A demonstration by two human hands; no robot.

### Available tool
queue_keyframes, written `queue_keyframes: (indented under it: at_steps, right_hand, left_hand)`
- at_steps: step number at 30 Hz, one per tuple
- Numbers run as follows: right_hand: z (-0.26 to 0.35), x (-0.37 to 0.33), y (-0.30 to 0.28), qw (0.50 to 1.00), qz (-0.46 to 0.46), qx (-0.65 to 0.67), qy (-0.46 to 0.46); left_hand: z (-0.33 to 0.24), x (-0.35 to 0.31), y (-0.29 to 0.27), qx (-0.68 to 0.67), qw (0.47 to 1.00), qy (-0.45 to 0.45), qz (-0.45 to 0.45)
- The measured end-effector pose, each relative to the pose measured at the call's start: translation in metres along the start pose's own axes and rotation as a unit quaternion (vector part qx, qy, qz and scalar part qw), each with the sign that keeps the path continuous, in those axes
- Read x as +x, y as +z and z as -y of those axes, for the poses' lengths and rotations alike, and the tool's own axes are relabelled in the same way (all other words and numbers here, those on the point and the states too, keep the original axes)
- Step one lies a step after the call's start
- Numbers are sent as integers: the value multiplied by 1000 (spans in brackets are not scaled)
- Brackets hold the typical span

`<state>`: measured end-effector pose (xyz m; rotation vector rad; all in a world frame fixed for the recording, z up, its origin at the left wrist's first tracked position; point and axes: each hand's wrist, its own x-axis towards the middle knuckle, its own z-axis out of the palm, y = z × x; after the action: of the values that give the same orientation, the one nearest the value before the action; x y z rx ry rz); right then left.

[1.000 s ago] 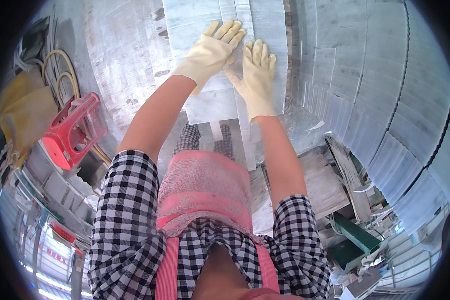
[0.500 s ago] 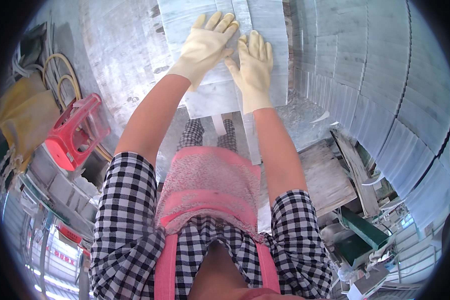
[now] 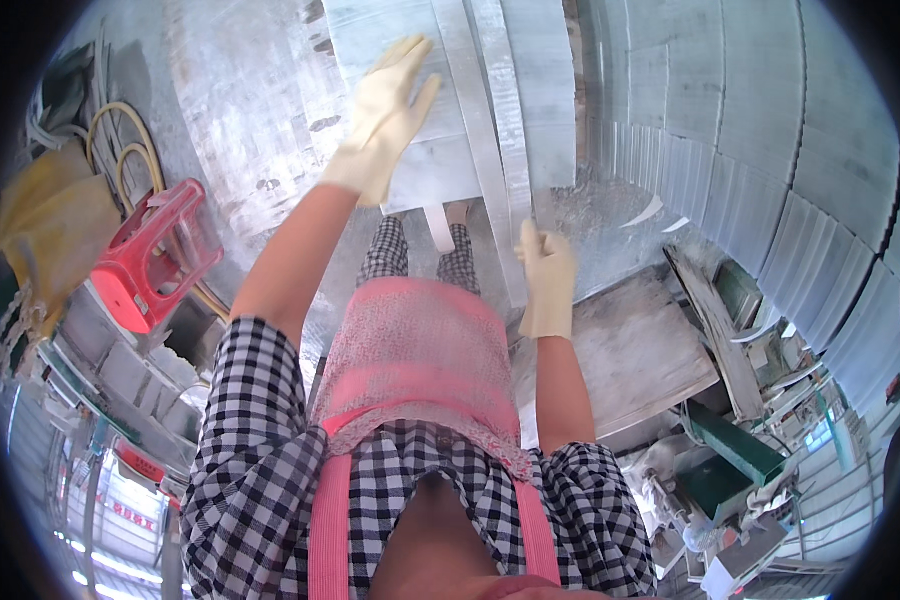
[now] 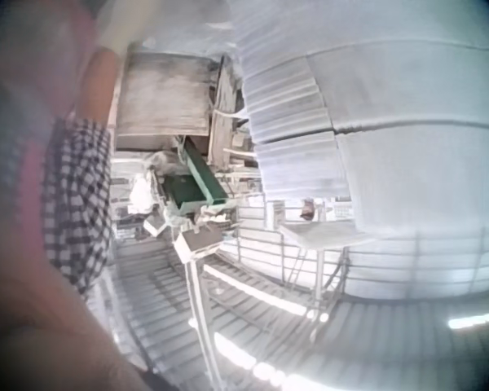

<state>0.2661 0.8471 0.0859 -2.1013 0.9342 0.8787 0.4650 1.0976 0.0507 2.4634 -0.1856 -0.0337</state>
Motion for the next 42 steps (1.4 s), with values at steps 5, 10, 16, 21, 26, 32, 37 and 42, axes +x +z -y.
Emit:
queue_keyframes:
  at_steps: [5,10,16,21,26,32,37,42]
  right_hand:
    - [-38,-16,37,982,-59,-127,-130]
    - [-35,-4,52,999,4,7,-54]
    - [-52,-17,53,993,-83,-70,-35]
    - [-81,-22,63,979,-92,173,-47]
    - [-92,-14,36,948,191,253,-26]
    - [-44,-49,2,923,312,223,-15]
    - [38,-32,-25,911,257,323,7]
    - [88,-19,-36,917,278,284,-25]
  left_hand:
    - [-28,-122,-35,-184,877,-376,235]
    - [-38,-198,-21,-368,740,-468,312]
    - [-48,-203,24,-434,714,-475,276]
    - [-58,-190,54,-532,710,-376,269]
    - [-65,-160,51,-429,710,-365,423]
    - [-86,-146,-5,-464,684,-367,428]
    - [-85,-163,4,-683,580,-383,223]
    - [-85,-171,39,-588,657,-375,287]
